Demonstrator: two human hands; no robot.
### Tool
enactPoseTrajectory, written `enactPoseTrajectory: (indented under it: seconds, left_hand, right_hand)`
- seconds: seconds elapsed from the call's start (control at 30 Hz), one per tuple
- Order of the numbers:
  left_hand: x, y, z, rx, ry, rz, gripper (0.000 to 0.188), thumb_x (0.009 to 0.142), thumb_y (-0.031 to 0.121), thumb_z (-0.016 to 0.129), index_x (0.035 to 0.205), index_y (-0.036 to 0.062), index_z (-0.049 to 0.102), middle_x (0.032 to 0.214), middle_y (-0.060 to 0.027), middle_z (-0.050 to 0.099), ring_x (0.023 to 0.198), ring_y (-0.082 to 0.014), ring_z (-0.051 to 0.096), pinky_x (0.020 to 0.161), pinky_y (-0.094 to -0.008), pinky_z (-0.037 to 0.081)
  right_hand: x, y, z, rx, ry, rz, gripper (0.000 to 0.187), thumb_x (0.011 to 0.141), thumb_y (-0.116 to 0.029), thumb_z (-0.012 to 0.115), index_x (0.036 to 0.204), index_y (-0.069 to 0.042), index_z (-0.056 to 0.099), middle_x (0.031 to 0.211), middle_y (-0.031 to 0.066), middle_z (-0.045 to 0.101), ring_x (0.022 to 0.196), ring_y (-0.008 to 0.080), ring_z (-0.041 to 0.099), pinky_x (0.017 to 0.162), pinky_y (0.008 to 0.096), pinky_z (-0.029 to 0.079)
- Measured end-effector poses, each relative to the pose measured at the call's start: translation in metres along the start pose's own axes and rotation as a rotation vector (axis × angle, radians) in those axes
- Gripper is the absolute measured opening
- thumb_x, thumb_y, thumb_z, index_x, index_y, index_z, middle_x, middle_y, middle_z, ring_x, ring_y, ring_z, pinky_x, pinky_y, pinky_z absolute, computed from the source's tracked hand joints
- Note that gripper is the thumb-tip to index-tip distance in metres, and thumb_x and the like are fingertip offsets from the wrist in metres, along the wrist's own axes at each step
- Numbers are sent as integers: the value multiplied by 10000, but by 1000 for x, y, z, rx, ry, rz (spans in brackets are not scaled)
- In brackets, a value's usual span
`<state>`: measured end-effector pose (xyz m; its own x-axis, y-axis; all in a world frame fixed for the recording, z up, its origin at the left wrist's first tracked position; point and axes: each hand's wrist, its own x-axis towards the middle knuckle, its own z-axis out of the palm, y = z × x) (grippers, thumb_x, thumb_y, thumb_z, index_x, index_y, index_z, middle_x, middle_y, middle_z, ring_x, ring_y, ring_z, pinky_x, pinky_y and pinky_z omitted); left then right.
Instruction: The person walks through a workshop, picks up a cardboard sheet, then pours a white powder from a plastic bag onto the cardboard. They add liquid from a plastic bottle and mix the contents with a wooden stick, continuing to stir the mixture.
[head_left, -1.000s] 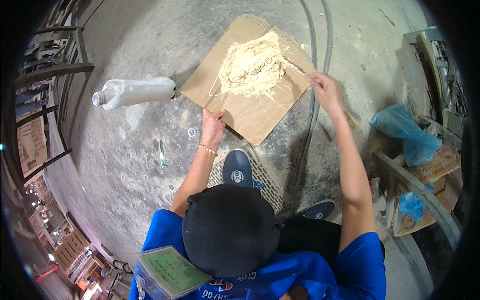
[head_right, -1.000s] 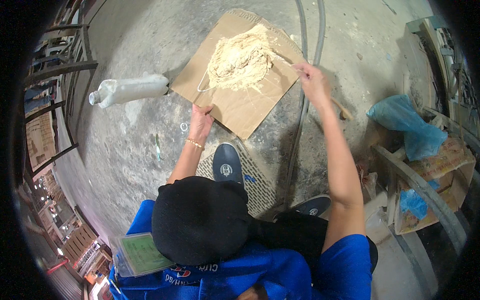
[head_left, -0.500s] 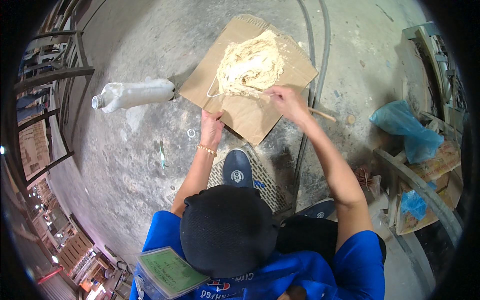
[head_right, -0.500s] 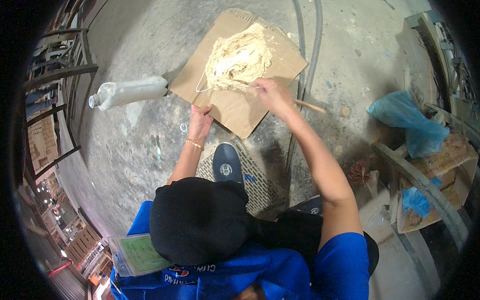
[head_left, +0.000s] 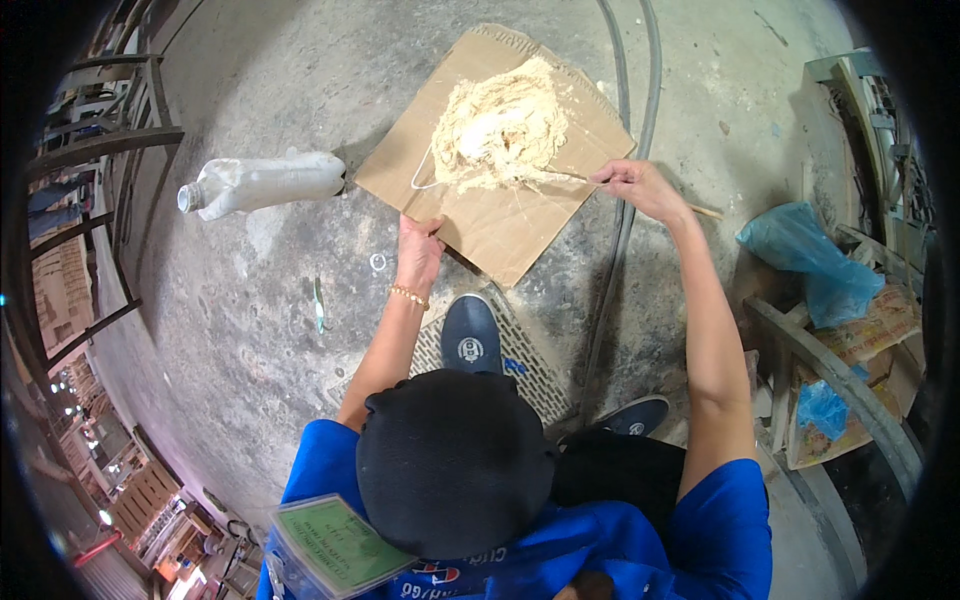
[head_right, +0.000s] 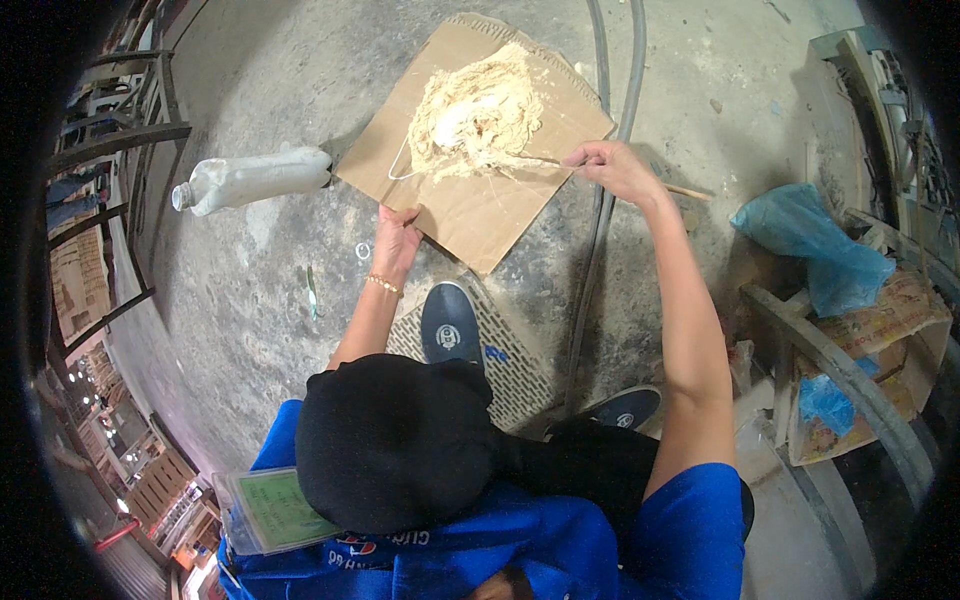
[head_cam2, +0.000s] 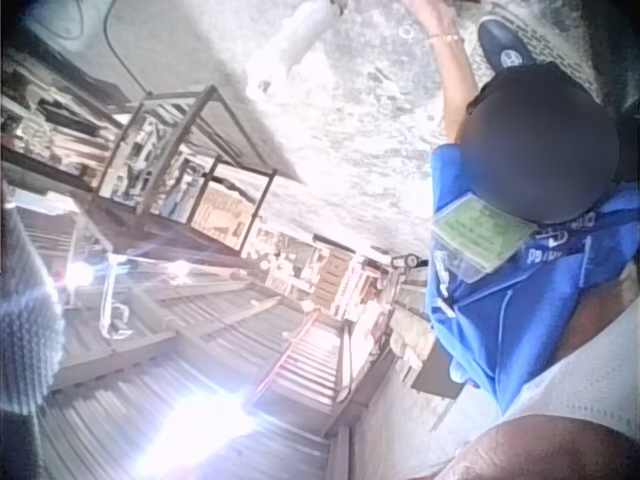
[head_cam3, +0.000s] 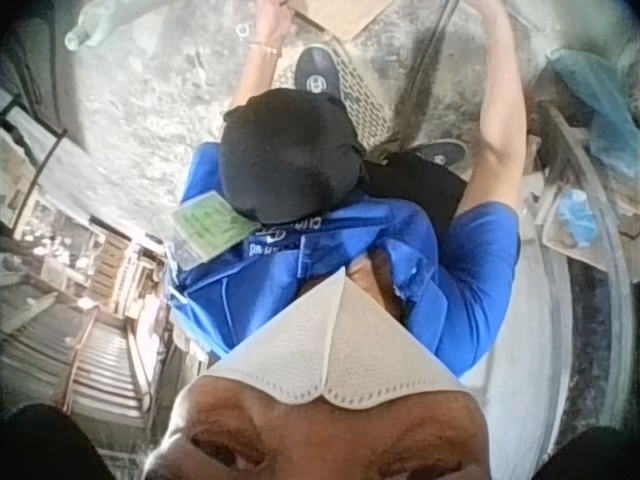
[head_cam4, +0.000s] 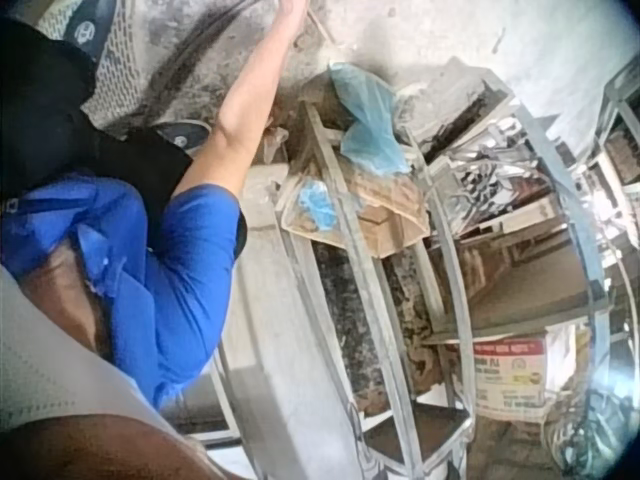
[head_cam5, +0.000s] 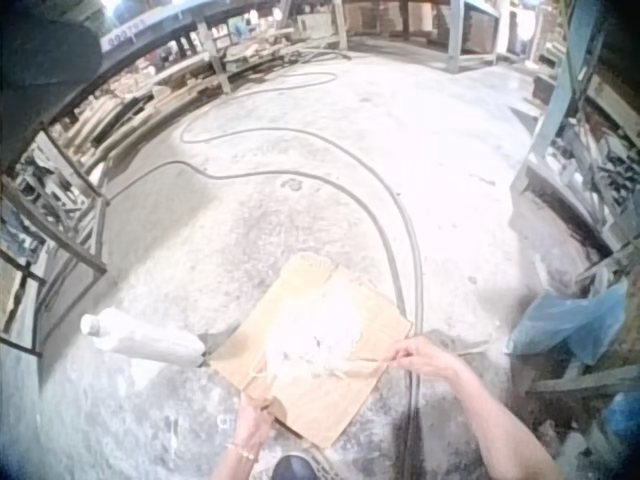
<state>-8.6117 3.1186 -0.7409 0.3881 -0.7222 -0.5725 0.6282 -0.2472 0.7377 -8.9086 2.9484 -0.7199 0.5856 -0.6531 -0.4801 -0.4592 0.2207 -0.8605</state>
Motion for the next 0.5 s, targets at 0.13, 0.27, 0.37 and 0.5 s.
enactPoseTrajectory:
  seconds: [0.13, 0.27, 0.37, 0.5]
  left_hand:
    - [1, -3, 4, -11, -4, -8, 533, 815, -100, 467, 1288, 120, 357, 1248, -87, 498, 1096, -224, 537, 853, -393, 510]
    - [-3, 2, -4, 14, -1, 14, 528, 817, -98, 463, 1286, 117, 349, 1248, -90, 495, 1093, -224, 538, 854, -384, 511]
    - [-3, 1, 1, 13, 15, -4, 529, 816, -99, 460, 1286, 115, 343, 1248, -91, 492, 1092, -226, 539, 858, -381, 509]
    - [-4, 2, 5, 9, 14, -21, 531, 817, -100, 456, 1288, 114, 338, 1249, -92, 490, 1094, -227, 538, 862, -391, 508]
  right_hand:
    - [-2, 10, -22, -136, 162, -37, 183, 795, -40, 615, 968, -40, 674, 686, -77, 514, 655, 35, 446, 614, 193, 388]
    - [4, -1, -12, -8, 301, -151, 205, 802, -34, 592, 989, -54, 671, 667, -69, 520, 622, 40, 437, 593, 202, 385]
    - [2, 2, -20, -46, 369, -171, 210, 813, -50, 584, 1001, -83, 673, 664, -60, 528, 614, 53, 440, 585, 223, 392]
    - [-2, 9, -3, -164, 527, -74, 203, 844, -66, 571, 1017, -110, 668, 694, -46, 550, 648, 47, 458, 606, 219, 400]
